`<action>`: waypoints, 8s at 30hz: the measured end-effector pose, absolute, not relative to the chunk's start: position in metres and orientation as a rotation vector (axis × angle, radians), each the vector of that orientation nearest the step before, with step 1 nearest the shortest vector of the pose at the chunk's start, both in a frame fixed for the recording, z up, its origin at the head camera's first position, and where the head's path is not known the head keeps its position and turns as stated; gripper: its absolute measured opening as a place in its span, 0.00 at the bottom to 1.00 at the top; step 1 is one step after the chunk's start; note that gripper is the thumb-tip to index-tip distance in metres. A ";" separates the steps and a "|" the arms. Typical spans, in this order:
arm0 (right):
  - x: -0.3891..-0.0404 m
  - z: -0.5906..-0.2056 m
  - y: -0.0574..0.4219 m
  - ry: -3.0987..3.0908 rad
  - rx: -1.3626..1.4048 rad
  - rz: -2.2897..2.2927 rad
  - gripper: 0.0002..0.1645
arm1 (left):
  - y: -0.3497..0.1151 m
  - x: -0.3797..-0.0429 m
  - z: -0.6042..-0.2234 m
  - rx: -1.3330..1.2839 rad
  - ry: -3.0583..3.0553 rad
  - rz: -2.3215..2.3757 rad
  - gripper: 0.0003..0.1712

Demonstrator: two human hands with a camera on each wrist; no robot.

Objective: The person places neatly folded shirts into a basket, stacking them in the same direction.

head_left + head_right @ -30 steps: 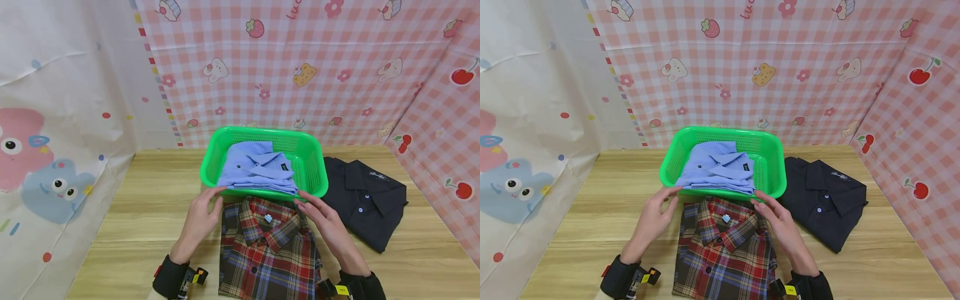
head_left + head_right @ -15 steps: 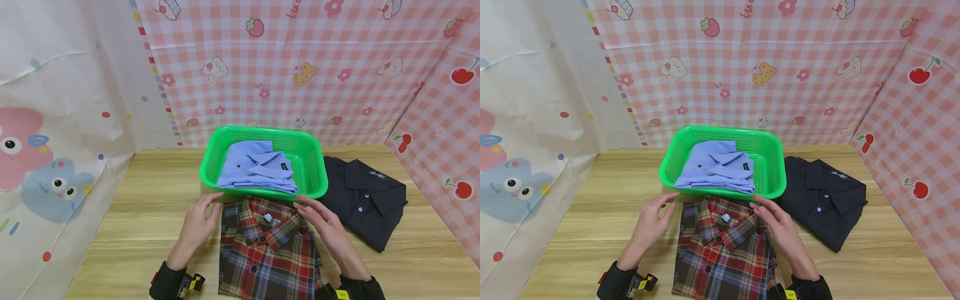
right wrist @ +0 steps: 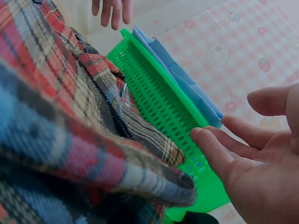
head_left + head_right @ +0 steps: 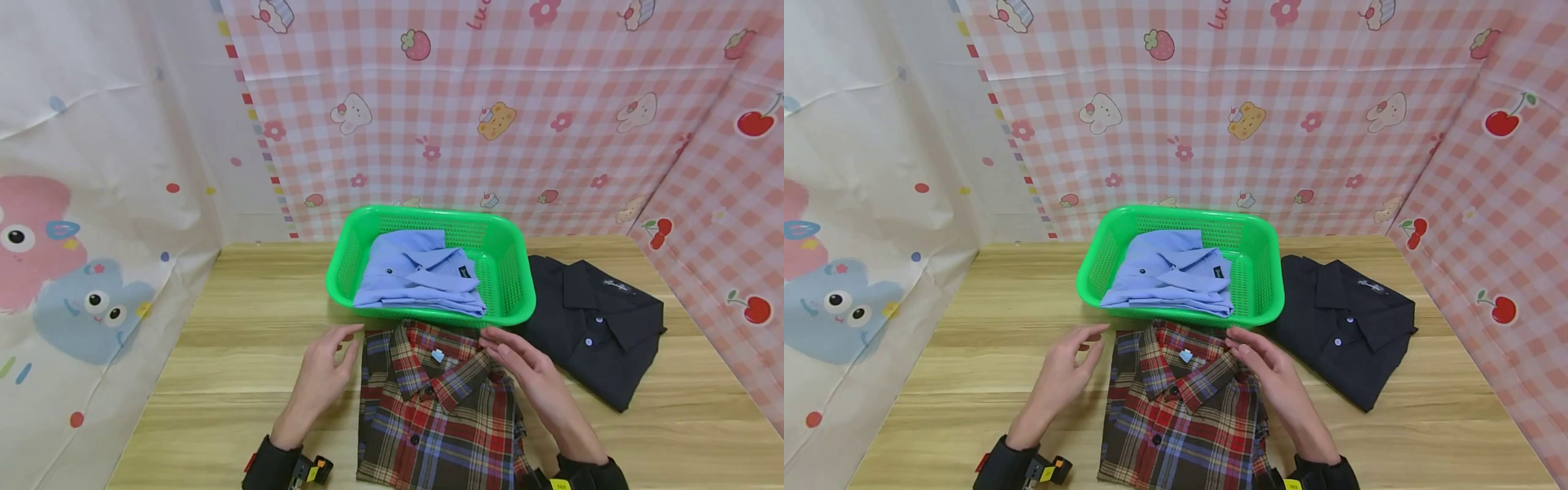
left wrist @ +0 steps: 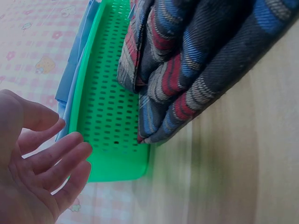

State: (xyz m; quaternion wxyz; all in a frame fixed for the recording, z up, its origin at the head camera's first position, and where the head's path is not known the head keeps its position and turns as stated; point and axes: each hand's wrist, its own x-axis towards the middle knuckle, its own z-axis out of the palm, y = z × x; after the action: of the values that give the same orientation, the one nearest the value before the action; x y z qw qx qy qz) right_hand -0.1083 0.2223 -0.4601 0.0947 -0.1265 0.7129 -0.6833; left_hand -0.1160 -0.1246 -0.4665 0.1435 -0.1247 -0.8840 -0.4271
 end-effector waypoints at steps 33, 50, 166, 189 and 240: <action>-0.101 -0.472 0.223 2.245 -0.097 -1.991 0.32 | -0.120 -0.102 -0.485 -0.195 -2.618 -1.396 0.20; -0.100 -0.478 0.225 2.284 0.069 -1.927 0.29 | -0.115 -0.090 -0.490 -0.037 -2.645 -1.512 0.21; -0.101 -0.493 0.210 1.822 0.206 -1.917 0.42 | -0.089 -0.082 -0.503 0.126 -2.472 -2.484 0.43; -0.100 -0.488 0.215 1.726 0.008 -1.936 0.44 | -0.097 -0.080 -0.499 0.141 -2.352 -2.603 0.42; -0.100 -0.466 0.203 1.875 0.084 -1.992 0.42 | -0.106 -0.073 -0.466 0.130 -2.189 -2.720 0.41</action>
State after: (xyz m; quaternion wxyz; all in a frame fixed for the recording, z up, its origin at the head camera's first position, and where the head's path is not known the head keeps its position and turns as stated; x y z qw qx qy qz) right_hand -0.0998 0.2033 -0.4661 0.2010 0.0301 0.6711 -0.7129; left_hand -0.0730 -0.1062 -0.4661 -0.1754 0.0367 -0.6168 -0.7664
